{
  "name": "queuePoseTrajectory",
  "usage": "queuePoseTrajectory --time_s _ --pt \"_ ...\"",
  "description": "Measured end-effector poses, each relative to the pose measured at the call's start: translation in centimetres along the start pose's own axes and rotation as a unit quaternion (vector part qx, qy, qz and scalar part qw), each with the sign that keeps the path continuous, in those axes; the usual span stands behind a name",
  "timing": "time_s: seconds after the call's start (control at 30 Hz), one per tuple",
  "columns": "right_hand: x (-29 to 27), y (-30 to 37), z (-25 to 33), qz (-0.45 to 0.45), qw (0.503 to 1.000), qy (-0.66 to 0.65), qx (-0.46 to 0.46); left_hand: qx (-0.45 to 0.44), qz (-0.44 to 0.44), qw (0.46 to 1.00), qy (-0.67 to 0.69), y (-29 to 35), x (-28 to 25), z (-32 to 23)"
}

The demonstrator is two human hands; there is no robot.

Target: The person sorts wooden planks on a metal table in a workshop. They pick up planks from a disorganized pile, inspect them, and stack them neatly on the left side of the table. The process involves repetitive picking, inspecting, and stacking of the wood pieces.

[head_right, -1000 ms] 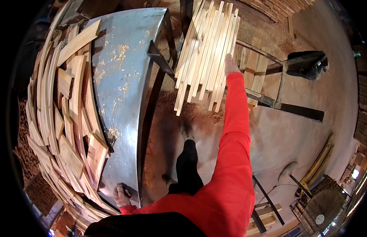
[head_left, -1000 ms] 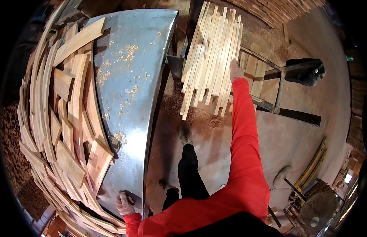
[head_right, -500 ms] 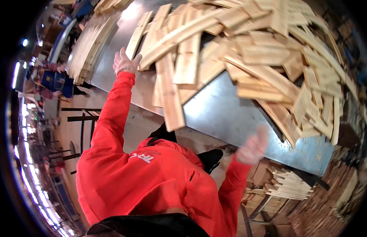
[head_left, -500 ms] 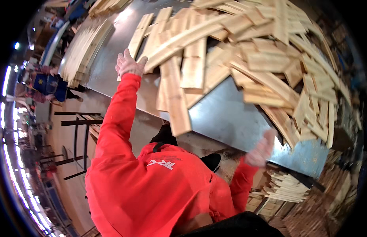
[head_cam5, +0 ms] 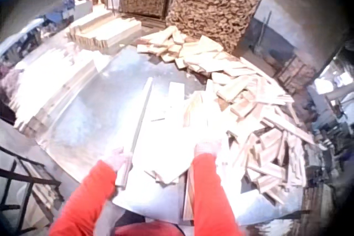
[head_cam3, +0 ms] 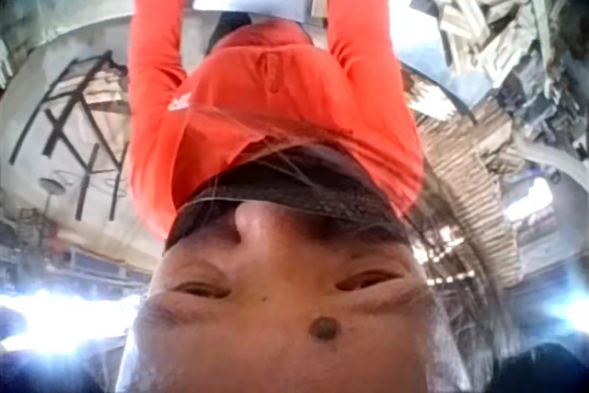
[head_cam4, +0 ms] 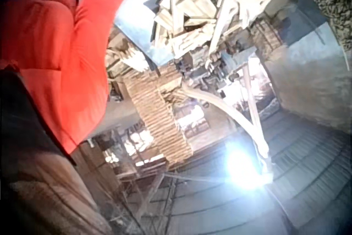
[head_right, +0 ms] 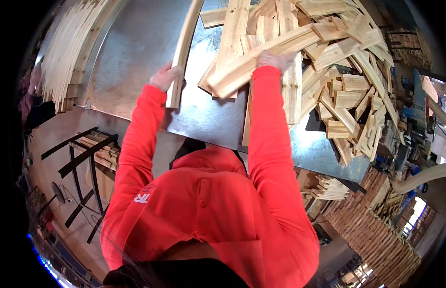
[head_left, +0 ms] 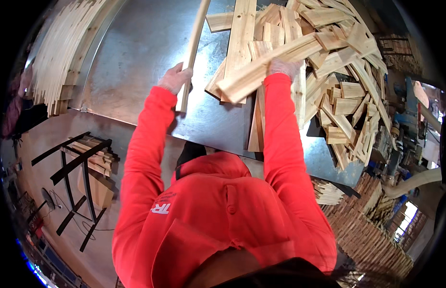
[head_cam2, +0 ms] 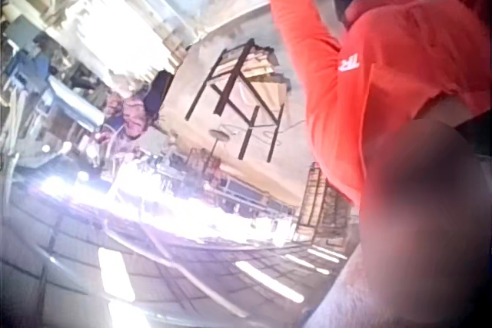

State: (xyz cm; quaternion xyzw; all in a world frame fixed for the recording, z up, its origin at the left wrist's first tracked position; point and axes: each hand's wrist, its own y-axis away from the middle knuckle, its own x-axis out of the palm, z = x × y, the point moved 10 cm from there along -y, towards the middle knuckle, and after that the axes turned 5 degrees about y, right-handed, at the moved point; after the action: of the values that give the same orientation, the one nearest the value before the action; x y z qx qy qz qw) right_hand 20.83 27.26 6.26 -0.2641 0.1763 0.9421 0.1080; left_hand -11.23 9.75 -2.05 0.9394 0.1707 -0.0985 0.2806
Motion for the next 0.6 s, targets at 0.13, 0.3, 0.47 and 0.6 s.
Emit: queuePoseTrajectory --time_s 0.13,0.3,0.47,0.6 --pt "5.3 5.6 1.9 -0.028 0.977 0.131 -0.169 -0.041 0.121 0.952 0.277 2.1 1.3 5.5" --pt "11.4 11.1 2.2 0.144 0.978 0.063 -0.137 -0.047 0.025 0.999 0.006 3.3 -4.1 6.4" --pt "16.4 23.1 9.9 0.453 0.758 0.244 -0.402 0.216 0.029 0.966 0.140 2.5 -0.3 8.2" --pt "10.4 11.0 2.8 0.037 0.875 0.389 -0.285 -0.112 0.018 0.924 0.364 3.1 1.5 8.2"
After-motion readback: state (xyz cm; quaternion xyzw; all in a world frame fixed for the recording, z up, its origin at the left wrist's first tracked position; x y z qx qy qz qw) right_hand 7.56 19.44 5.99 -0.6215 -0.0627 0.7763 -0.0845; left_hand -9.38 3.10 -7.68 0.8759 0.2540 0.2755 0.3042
